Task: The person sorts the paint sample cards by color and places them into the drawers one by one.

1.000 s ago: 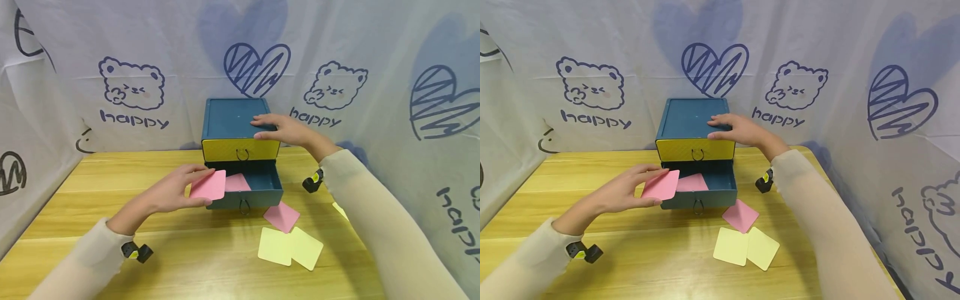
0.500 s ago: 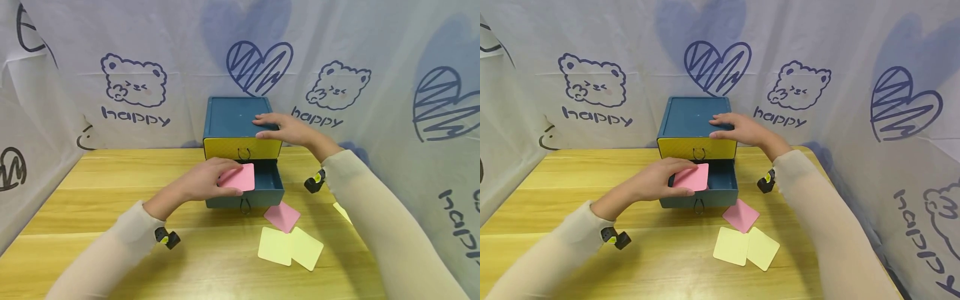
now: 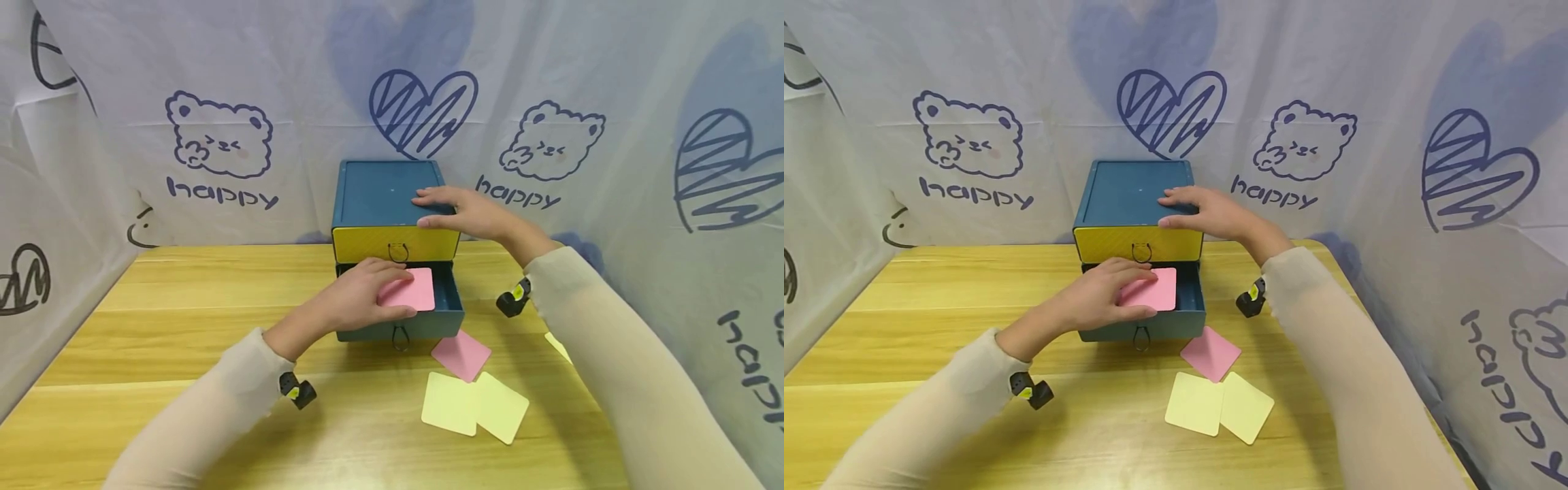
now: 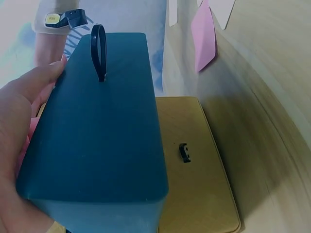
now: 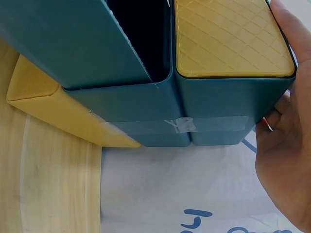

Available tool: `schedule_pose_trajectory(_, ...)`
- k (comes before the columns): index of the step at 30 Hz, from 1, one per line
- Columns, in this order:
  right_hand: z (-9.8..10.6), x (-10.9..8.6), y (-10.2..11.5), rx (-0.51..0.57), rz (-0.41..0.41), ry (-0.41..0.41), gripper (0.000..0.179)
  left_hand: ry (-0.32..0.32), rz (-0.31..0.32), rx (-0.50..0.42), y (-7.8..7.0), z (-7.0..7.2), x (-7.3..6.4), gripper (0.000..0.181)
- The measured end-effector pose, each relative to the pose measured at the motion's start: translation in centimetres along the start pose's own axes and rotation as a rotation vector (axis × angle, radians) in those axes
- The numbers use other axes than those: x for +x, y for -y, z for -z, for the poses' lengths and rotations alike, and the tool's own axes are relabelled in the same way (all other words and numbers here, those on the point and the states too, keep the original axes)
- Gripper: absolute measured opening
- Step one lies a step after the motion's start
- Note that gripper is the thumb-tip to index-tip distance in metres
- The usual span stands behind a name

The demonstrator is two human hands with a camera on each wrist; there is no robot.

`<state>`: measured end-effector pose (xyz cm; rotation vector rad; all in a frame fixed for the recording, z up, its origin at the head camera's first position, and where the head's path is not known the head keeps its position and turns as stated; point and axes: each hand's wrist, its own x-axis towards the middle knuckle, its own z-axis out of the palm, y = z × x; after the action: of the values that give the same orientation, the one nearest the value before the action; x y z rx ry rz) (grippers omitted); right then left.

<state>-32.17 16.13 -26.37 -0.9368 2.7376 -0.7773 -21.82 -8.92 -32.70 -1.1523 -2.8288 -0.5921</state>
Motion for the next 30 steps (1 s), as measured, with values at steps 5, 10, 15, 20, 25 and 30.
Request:
schedule_pose_trajectory(5,0.0,-0.1,0.0,0.001,0.011,-0.006,0.064,-0.013,-0.018,-0.010,-0.3,0.0,0.1,0.058)
schedule_pose_trajectory(10,-0.1,-0.1,0.0,0.003,0.017,-0.003,0.064,-0.078,-0.077,-0.016,-0.2,0.6,-0.4,0.050)
schedule_pose_trajectory(15,-0.1,-0.1,-0.1,-0.002,0.020,-0.007,0.064,-0.206,-0.204,-0.066,0.1,2.4,-0.8,0.037)
schedule_pose_trajectory(20,-0.1,-0.1,0.0,-0.002,0.019,-0.006,0.065,-0.343,-0.278,-0.060,0.7,4.6,-0.9,0.030)
schedule_pose_trajectory(25,-0.1,-0.1,0.1,-0.002,0.005,-0.006,0.066,-0.392,-0.204,-0.027,1.6,6.7,-0.9,0.030)
schedule_pose_trajectory(30,0.0,0.0,0.2,-0.013,-0.004,-0.007,0.066,-0.377,-0.119,-0.032,3.3,8.2,-0.1,0.032)
